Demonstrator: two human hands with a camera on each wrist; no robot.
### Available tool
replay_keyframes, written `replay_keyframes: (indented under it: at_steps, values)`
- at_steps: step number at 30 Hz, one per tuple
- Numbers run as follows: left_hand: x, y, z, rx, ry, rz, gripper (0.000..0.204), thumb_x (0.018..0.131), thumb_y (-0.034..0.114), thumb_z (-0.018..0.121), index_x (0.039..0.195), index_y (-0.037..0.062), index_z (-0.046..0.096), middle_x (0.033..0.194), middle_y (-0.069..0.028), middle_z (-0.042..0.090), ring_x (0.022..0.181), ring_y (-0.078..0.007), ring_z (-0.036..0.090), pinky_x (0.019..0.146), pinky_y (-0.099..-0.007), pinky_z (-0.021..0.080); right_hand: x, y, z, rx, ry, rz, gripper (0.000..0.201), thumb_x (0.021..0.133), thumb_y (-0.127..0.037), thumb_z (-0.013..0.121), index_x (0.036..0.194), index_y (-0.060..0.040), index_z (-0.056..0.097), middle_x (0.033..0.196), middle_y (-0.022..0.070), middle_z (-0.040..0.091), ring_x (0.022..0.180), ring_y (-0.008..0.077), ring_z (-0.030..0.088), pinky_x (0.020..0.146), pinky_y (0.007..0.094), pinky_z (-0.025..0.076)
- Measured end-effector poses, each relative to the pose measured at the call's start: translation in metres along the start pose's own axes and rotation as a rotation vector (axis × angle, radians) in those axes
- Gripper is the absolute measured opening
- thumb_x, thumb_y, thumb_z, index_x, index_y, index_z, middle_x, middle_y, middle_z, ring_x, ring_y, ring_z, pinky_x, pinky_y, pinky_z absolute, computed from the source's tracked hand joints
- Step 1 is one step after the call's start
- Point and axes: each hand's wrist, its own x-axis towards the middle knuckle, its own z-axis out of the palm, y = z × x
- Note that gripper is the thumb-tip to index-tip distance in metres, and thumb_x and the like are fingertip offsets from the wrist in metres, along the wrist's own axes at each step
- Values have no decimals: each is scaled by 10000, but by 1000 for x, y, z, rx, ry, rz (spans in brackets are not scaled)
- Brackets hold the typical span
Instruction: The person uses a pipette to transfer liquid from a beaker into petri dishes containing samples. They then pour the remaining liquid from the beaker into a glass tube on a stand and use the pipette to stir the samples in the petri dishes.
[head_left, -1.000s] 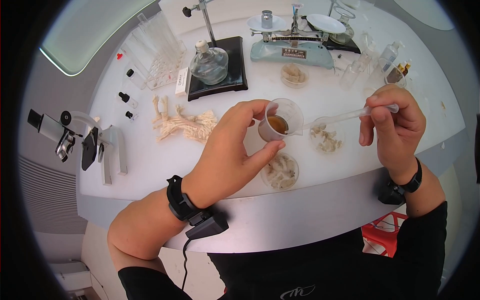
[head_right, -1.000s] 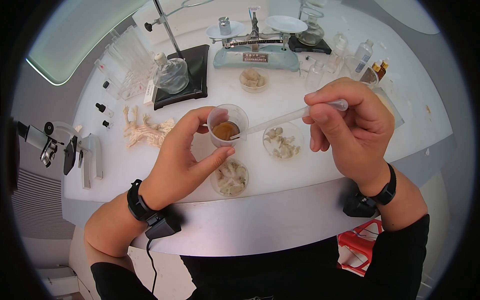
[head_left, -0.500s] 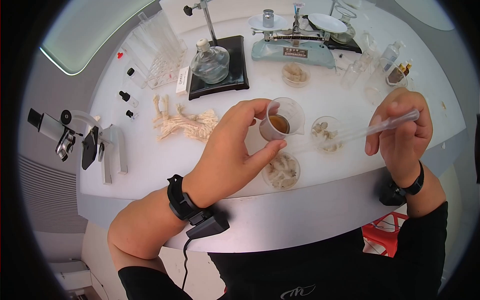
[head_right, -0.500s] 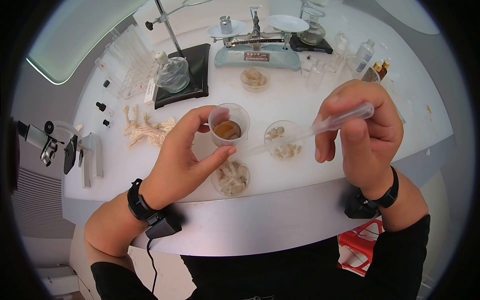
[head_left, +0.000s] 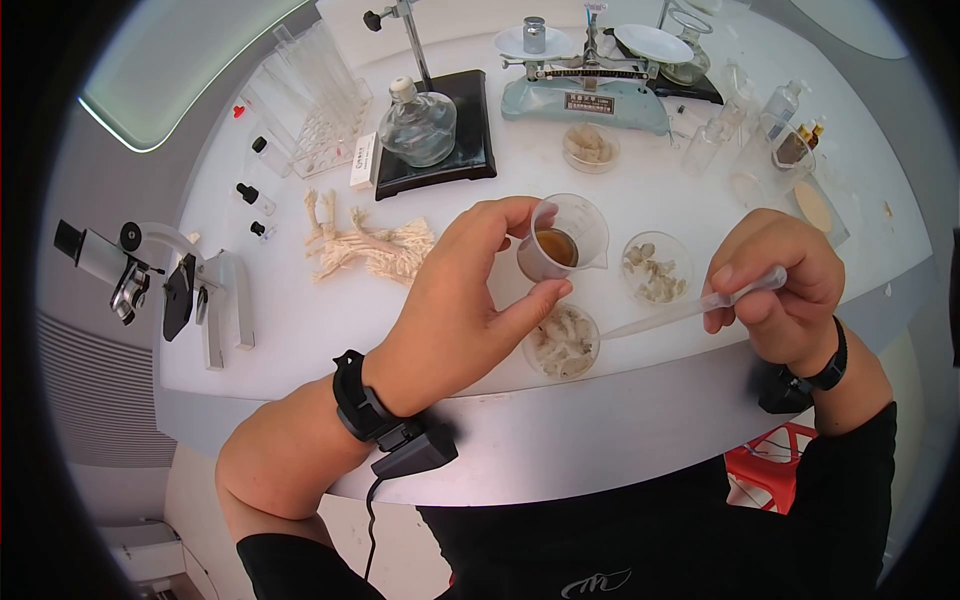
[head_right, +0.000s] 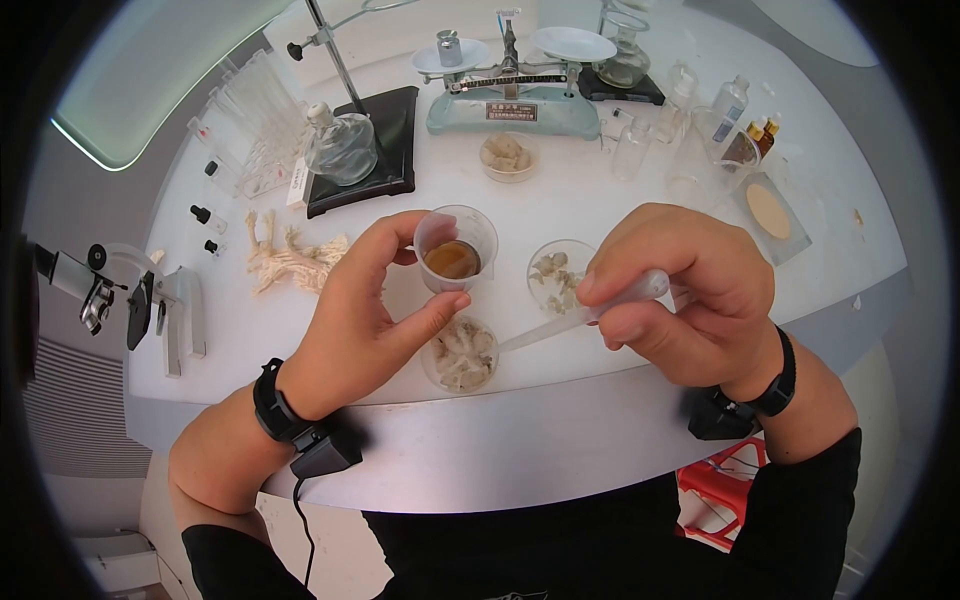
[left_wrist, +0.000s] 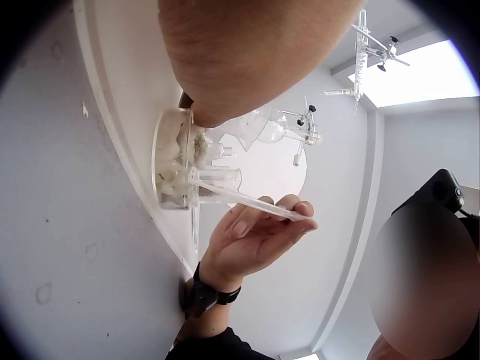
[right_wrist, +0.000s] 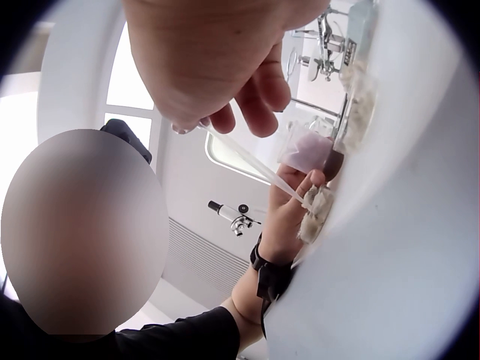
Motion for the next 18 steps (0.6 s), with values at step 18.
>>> replay_keyframes:
  at_steps: [18]
  values:
    - [-1,0,0,6,-7,0,591,959,107,894,1490,47,641,1424,-95,726,1270,-221,676,1113,-368,518,10,-7,3,-207,-106,-110,211,884,-137,987,1000,-47,836,918,77,856,820,224,824,712,306,630]
